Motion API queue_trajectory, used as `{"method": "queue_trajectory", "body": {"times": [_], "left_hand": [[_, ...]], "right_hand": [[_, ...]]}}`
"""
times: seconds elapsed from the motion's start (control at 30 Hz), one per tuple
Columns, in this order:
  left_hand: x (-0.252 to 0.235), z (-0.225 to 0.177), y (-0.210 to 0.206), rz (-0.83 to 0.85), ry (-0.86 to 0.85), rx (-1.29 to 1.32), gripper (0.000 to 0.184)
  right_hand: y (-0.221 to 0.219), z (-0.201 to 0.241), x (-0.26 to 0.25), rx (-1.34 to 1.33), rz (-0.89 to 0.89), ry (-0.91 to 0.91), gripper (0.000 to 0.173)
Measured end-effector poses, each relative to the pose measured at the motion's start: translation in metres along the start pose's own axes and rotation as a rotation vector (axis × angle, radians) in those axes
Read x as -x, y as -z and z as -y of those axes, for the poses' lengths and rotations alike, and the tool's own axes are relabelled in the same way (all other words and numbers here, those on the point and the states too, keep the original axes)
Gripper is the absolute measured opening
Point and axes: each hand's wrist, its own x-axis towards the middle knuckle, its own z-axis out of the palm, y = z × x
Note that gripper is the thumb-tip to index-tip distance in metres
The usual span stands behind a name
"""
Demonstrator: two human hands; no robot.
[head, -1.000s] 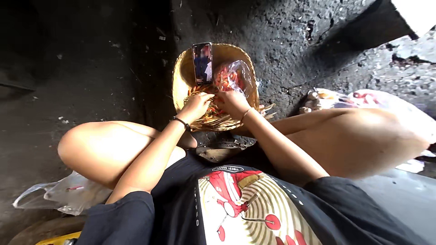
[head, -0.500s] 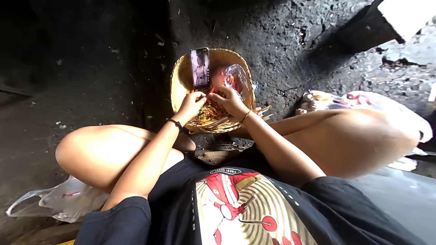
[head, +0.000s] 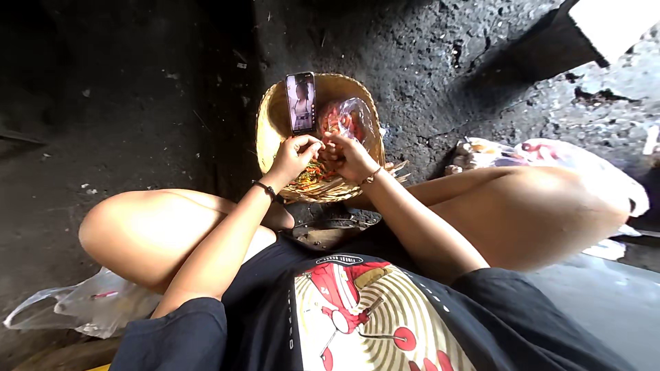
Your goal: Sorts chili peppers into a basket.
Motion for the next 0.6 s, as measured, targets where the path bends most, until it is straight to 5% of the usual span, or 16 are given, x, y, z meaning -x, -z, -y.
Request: {"method": "queue_trajectory", "body": {"times": [0.23,0.33,0.43,0.53,0.6], "left_hand": [[0.002,0.008,0.014,0.285,0.424,-0.593,0.023],[0.005,0.013,0.011,0.276,0.427,-0.661,0.026],[0.004,0.0,0.0,0.141,0.294,-0.39,0.026],[-0.005,-0.04,-0.026,0.153,0.457,0.295,0.038],[-0.014,-0.056,-0.044,0.225,0.514,0.518,0.043]], "right_hand": [[0.028,0.053,-0.005,-0.225,-0.328,0.176,0.026],[0.045,0.056,-0.013,-0.288,-0.453,0.238,0.028],[0.055,0.053,-0.018,-0.266,-0.479,0.258,0.025],[0.053,0.053,-0.021,-0.269,-0.486,0.221,0.026],[0.051,0.053,-0.022,-0.275,-0.477,0.196,0.03]]}}
